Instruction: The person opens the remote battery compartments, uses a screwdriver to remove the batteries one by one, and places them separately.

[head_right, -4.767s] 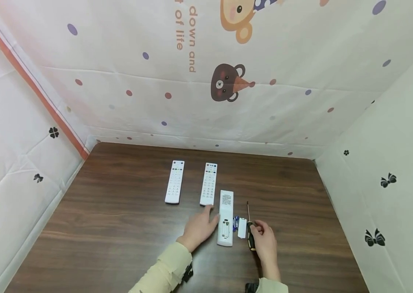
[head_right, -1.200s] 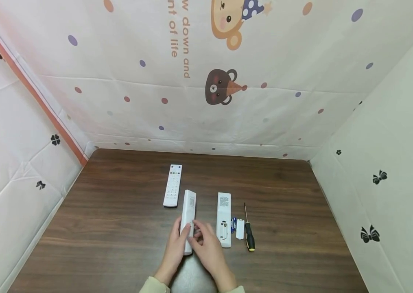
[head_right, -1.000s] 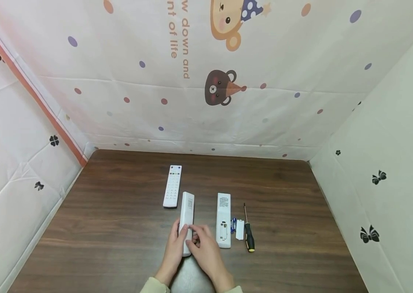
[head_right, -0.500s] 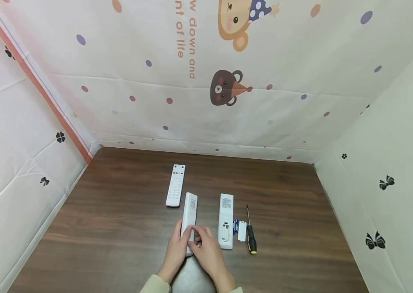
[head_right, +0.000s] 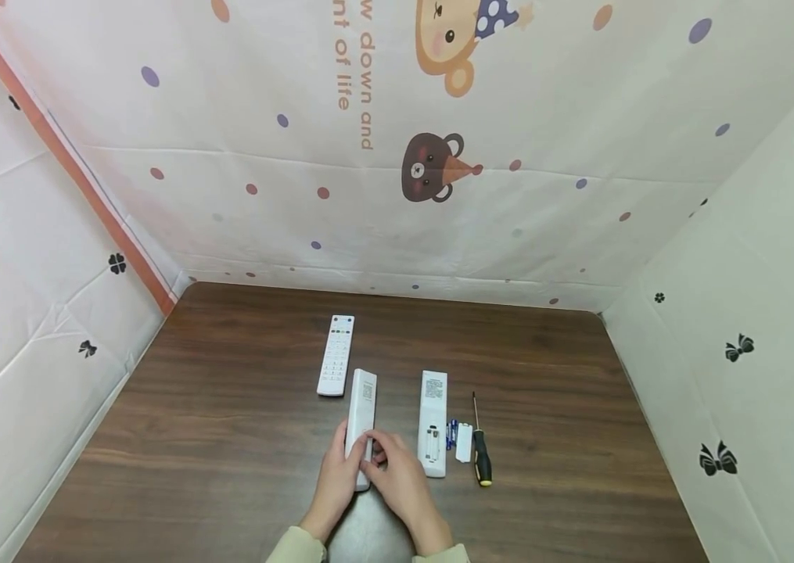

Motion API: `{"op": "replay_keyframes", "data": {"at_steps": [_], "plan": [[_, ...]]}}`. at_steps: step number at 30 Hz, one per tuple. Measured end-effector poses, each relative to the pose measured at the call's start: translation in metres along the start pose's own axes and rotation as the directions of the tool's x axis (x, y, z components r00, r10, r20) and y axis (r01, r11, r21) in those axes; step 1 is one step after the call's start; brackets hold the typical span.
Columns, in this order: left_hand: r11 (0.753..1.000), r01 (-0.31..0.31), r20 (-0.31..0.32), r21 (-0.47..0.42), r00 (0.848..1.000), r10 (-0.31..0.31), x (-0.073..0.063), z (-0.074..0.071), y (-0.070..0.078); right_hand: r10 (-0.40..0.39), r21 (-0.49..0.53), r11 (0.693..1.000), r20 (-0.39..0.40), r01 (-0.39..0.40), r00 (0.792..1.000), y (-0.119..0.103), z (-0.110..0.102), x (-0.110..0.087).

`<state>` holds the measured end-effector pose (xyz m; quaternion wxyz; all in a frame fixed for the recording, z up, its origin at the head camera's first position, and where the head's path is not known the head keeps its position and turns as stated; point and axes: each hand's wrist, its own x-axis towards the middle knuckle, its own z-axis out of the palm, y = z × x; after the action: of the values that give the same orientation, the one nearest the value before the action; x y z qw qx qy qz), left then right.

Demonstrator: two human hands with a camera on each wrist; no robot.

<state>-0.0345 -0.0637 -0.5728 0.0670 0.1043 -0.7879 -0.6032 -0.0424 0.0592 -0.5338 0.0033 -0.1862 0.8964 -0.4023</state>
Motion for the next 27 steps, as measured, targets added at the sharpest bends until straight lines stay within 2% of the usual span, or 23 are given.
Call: {"op": "replay_keyframes", "data": {"at_steps": [6, 15, 27], "plan": [[1.0, -0.017, 0.022, 0.013, 1.0, 0.017, -0.001, -0.001, 0.001, 0.028, -0.009, 1.0, 0.042, -0.028, 0.999, 0.0, -0.003, 0.008], [0.999, -0.034, 0.033, 0.03, 0.999, 0.033, 0.0, -0.002, -0.002, 0.064, 0.09, 0.993, 0.109, -0.074, 0.992, -0.001, -0.004, 0.013], [1.0, -0.009, 0.032, 0.023, 0.999, 0.008, 0.0, -0.001, 0.0, 0.089, 0.12, 0.987, 0.152, -0.108, 0.984, 0.0, -0.007, 0.013]]}}
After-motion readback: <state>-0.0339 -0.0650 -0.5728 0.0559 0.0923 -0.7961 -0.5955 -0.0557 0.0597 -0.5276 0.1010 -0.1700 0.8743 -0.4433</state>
